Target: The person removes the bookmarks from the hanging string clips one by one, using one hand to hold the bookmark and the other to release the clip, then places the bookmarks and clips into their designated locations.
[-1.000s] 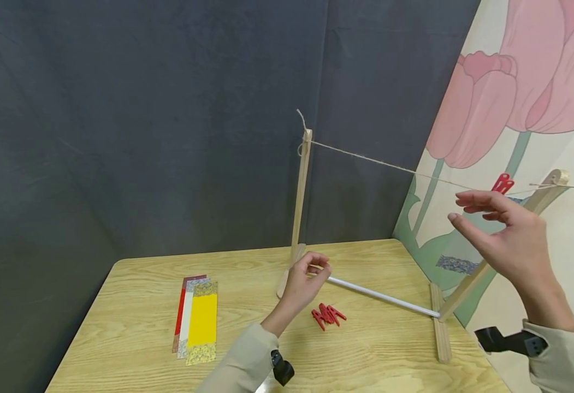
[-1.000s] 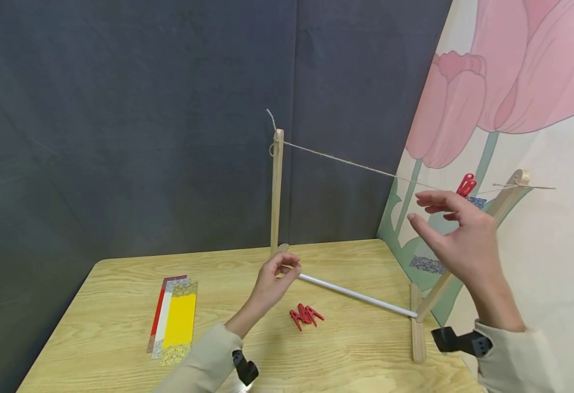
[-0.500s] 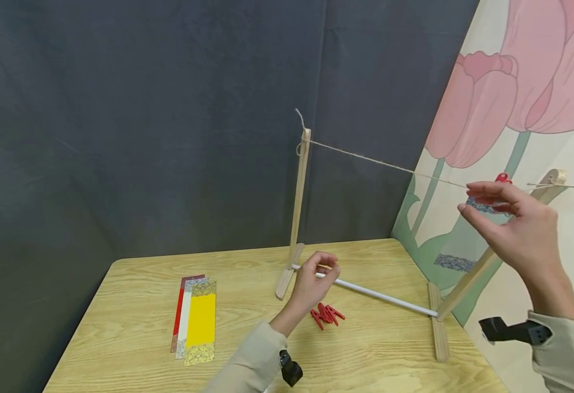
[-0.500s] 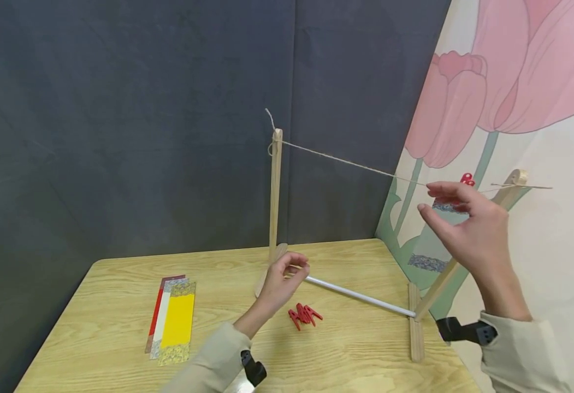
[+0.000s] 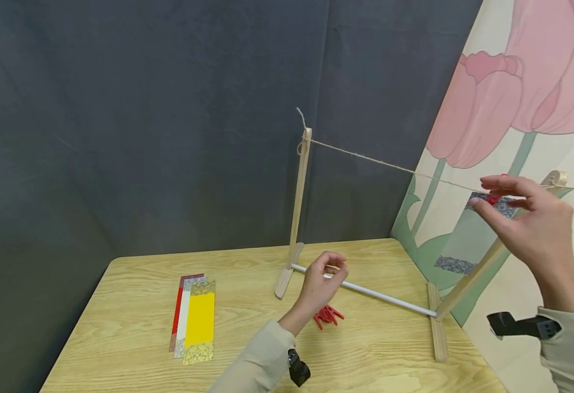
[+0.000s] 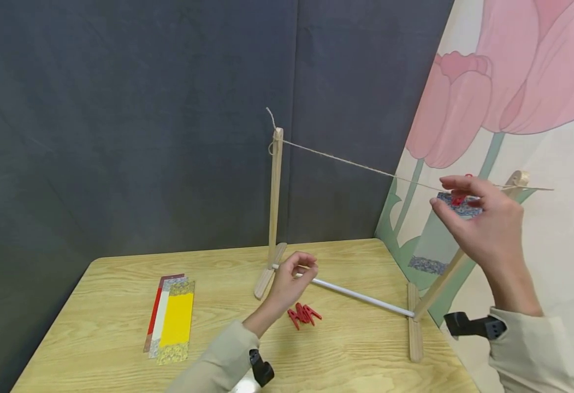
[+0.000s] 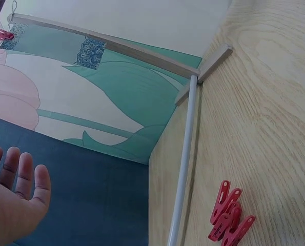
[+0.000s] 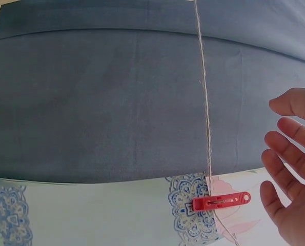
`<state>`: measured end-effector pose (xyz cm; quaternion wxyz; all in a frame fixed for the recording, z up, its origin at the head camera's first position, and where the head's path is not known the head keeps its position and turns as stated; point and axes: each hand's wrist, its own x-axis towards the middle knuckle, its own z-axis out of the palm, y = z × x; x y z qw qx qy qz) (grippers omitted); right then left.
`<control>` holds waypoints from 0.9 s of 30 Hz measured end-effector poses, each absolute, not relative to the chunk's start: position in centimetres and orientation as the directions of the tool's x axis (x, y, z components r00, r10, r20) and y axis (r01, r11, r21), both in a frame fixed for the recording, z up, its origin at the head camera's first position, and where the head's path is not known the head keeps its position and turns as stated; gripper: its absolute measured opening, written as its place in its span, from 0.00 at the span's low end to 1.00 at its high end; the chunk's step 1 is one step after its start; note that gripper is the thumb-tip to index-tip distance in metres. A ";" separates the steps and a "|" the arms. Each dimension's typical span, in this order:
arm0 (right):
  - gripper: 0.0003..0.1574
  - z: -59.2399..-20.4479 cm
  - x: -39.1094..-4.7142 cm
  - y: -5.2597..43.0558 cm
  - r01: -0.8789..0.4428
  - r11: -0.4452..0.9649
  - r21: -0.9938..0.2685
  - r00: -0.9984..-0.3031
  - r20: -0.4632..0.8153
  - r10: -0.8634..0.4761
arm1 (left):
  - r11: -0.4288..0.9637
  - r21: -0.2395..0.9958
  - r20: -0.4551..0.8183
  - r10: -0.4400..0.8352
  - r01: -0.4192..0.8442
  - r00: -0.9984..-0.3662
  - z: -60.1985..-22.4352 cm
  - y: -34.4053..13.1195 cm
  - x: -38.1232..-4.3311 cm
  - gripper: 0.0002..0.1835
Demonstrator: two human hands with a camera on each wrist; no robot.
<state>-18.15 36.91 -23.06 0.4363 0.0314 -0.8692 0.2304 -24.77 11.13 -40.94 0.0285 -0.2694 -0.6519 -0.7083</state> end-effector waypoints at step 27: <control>0.27 -22.6 -18.4 39.6 -0.057 0.940 -0.337 -0.631 0.741 0.228 | -0.172 0.914 0.405 0.377 0.366 -0.833 -40.2 13.4 -23.9 0.09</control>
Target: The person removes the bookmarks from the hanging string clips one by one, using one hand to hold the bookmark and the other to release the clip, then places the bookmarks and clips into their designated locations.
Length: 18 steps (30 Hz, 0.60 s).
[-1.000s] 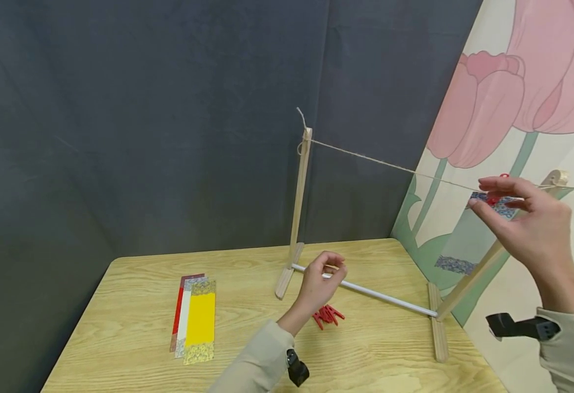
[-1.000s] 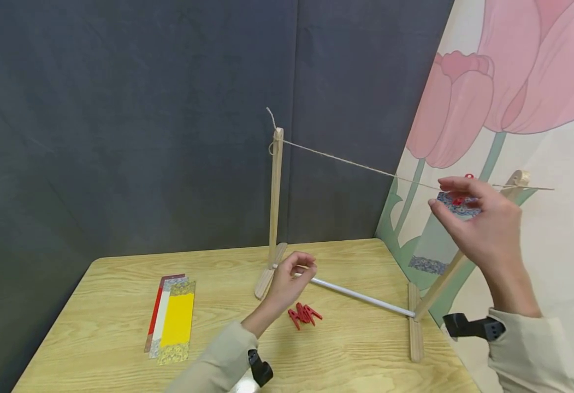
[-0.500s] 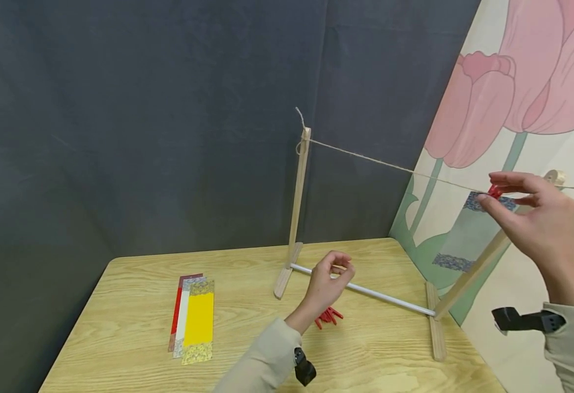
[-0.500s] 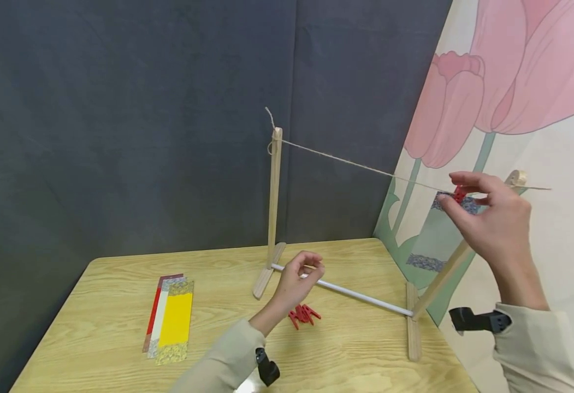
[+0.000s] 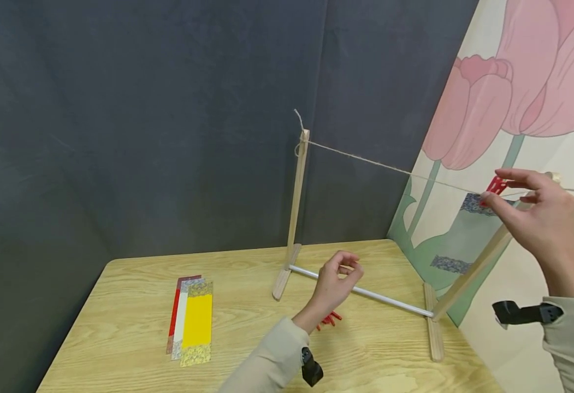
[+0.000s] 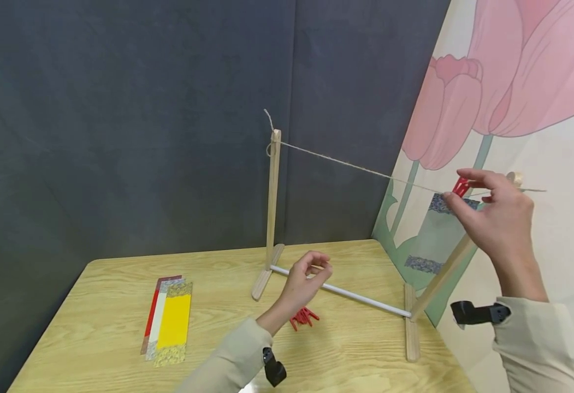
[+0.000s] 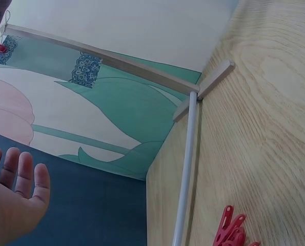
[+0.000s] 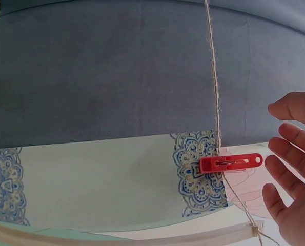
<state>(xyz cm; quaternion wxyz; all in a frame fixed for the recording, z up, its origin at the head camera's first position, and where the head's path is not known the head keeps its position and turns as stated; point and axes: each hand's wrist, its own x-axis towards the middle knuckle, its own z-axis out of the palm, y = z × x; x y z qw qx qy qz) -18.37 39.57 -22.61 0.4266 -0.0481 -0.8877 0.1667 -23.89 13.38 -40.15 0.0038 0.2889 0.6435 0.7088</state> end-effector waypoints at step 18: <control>0.30 -22.0 -18.2 41.2 0.032 0.953 -0.300 -0.715 0.660 0.231 | -0.124 0.937 0.347 0.444 0.326 -0.826 -42.1 15.8 -24.4 0.11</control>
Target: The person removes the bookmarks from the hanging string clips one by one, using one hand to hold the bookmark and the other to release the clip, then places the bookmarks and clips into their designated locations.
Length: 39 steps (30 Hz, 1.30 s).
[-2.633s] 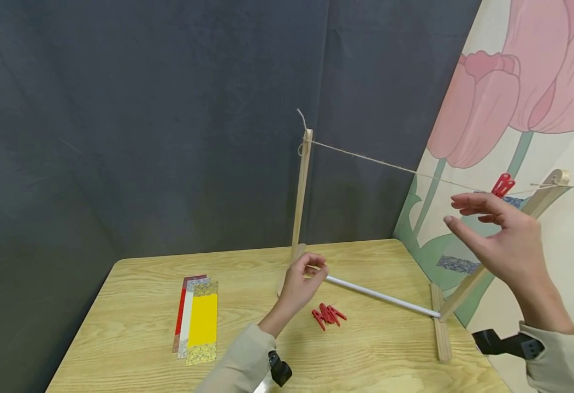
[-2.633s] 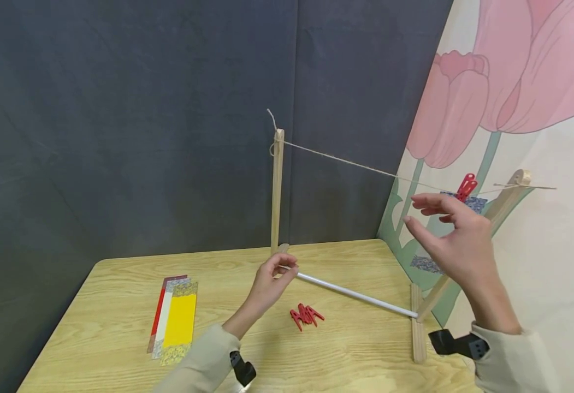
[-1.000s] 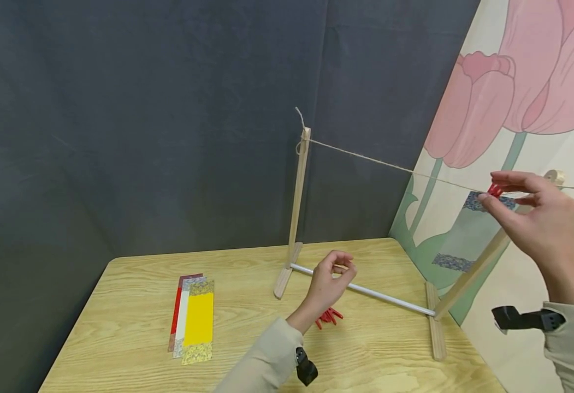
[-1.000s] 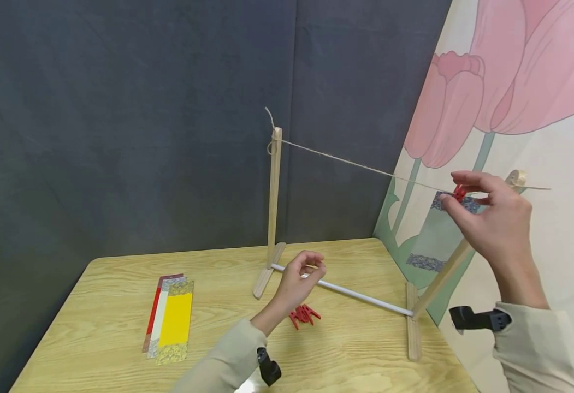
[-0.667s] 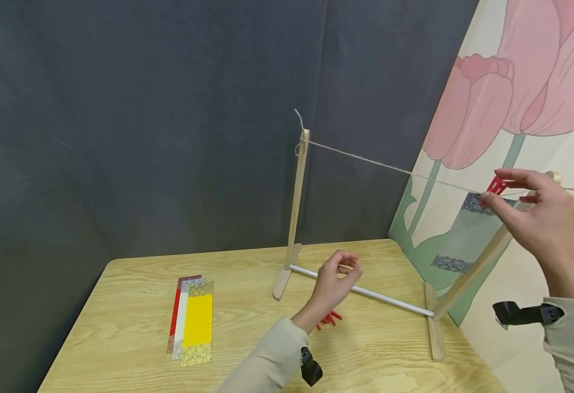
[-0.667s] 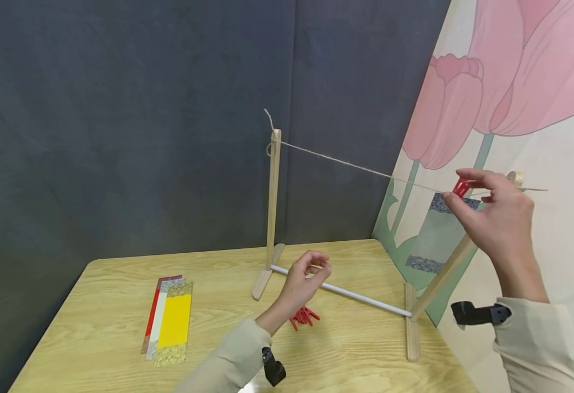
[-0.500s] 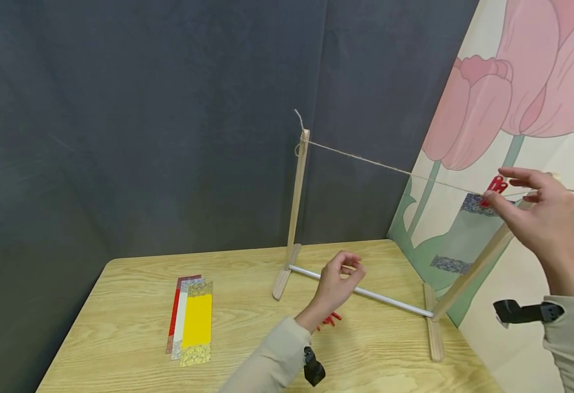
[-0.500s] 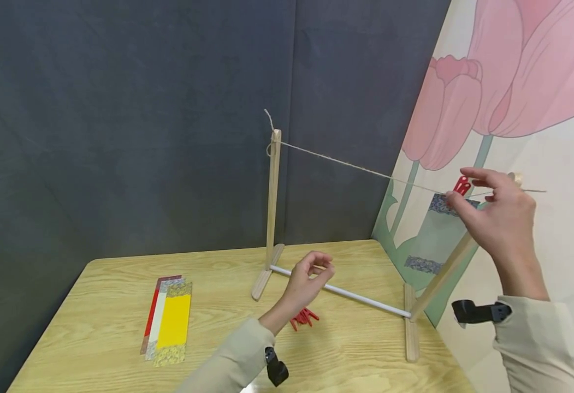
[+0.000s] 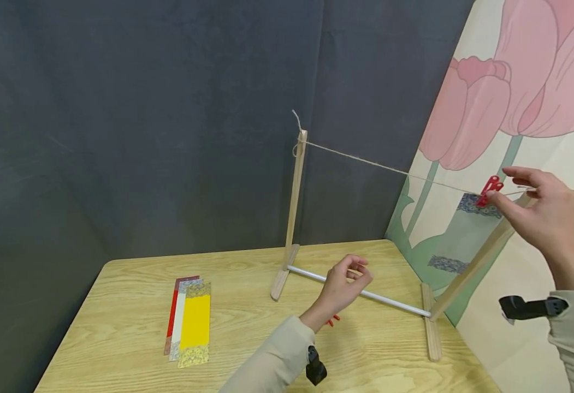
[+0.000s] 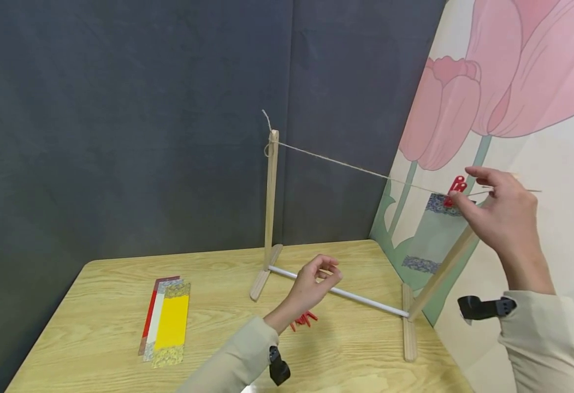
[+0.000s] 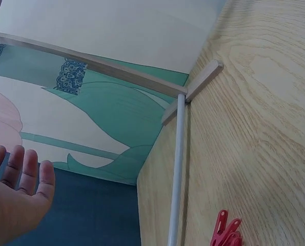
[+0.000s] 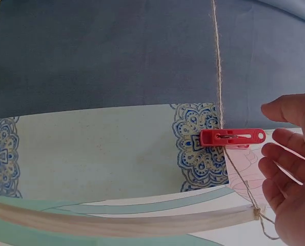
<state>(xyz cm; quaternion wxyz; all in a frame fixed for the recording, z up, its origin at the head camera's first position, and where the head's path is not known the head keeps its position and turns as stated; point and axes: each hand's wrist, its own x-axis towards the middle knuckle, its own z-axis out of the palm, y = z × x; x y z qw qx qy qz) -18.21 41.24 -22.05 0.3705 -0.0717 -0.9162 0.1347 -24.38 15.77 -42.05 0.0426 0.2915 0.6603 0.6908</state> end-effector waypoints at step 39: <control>0.26 -21.8 -19.4 42.3 0.045 0.983 -0.176 -0.808 0.573 0.139 | -0.116 0.944 0.323 0.504 0.307 -0.801 -42.7 19.5 -24.7 0.10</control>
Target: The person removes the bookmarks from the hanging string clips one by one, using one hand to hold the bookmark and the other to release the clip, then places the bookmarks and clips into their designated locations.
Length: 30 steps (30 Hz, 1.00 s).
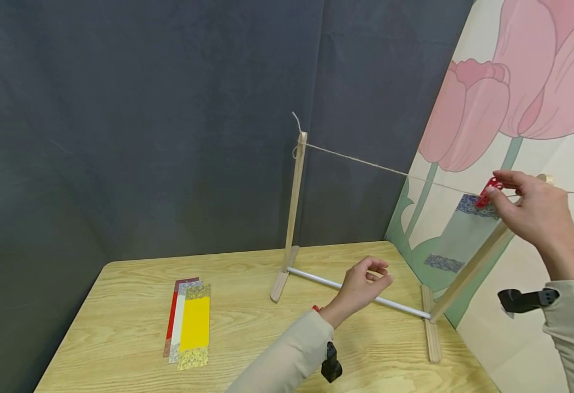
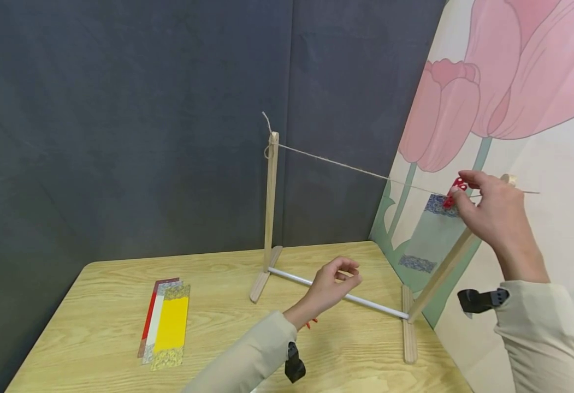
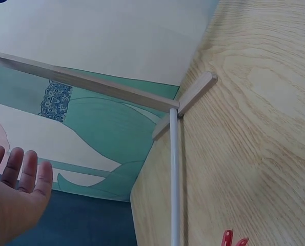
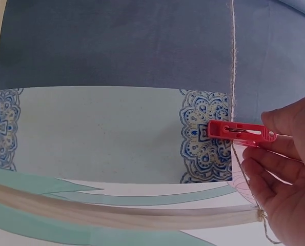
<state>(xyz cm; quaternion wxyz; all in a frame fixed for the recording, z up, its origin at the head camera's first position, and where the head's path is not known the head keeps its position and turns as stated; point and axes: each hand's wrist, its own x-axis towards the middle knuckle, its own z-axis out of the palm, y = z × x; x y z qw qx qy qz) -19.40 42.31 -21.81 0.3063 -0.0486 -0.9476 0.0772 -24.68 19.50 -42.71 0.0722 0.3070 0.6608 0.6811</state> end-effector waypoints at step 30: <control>0.25 -21.6 -19.8 41.9 0.033 0.980 -0.195 -0.806 0.575 0.141 | -0.090 0.939 0.332 0.495 0.333 -0.803 -42.0 23.1 -23.9 0.08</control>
